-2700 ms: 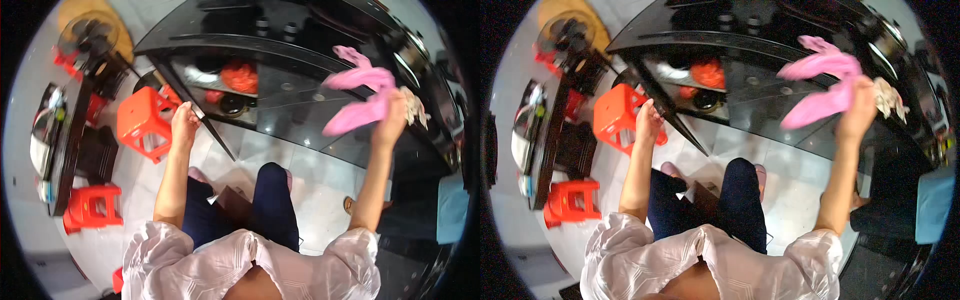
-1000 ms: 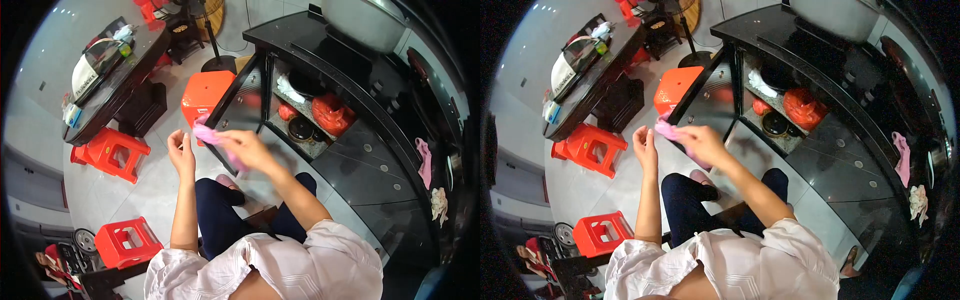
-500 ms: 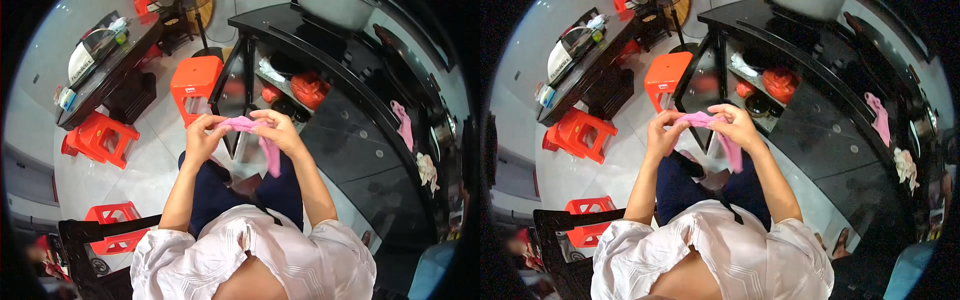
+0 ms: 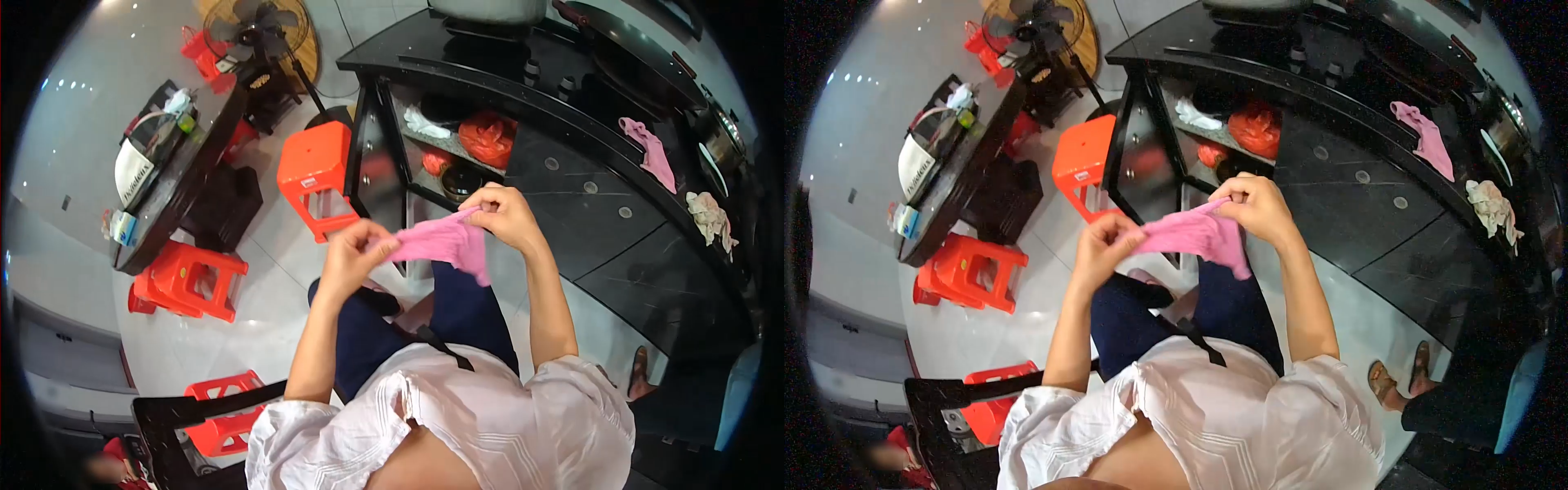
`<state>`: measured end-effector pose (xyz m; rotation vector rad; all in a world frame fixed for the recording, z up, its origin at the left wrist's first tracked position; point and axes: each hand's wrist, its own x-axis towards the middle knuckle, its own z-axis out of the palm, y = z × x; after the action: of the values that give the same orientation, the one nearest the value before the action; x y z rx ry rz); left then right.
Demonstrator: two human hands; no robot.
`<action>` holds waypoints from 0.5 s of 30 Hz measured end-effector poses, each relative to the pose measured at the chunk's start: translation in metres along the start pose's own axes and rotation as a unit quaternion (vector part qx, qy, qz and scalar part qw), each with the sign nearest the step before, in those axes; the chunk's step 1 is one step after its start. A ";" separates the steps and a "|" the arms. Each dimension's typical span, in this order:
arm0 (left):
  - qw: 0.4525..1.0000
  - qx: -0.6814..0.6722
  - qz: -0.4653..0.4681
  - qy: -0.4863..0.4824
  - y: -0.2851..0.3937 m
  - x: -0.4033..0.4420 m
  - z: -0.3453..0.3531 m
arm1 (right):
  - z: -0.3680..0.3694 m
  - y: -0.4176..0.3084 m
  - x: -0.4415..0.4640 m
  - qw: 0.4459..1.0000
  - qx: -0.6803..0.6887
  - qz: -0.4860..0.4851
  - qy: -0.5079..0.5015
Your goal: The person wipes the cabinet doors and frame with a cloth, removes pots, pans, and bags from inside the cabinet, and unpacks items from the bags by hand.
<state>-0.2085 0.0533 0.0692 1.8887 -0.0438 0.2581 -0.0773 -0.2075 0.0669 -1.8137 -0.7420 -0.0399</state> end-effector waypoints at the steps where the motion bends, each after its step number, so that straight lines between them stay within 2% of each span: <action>1: 1.000 0.011 -0.014 -0.002 0.002 0.000 0.003 | 0.001 0.002 0.004 0.999 -0.003 0.023 0.038; 2: 0.999 0.020 -0.027 -0.002 0.004 0.000 0.008 | 0.001 0.003 0.008 0.996 -0.007 0.047 0.075; 3: 0.998 0.059 -0.027 0.003 0.007 0.002 0.011 | 0.006 0.000 0.011 0.989 0.066 0.101 0.089; 6: 0.973 0.221 0.044 0.052 0.024 0.009 0.019 | 0.017 -0.012 0.018 0.952 0.240 0.061 0.182; 7: 0.979 0.188 0.042 0.062 0.029 0.011 0.021 | 0.012 -0.010 0.018 0.957 0.224 0.082 0.166; 8: 0.973 0.200 0.079 0.080 0.032 0.013 0.020 | 0.010 -0.004 0.020 0.954 0.220 0.114 0.170; 10: 0.958 0.219 0.147 0.110 0.037 0.016 0.018 | 0.000 0.005 0.020 0.959 0.208 0.113 0.157; 11: 0.960 0.208 0.147 0.115 0.041 0.016 0.018 | -0.005 0.002 0.019 0.962 0.193 0.107 0.158; 15: 0.952 0.223 0.194 0.086 0.039 0.014 0.018 | -0.022 -0.004 0.015 0.962 0.174 0.103 0.181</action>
<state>-0.1981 0.0252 0.1029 2.2893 -0.2586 0.7522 -0.0599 -0.2192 0.0842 -1.4811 -0.2758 -0.0954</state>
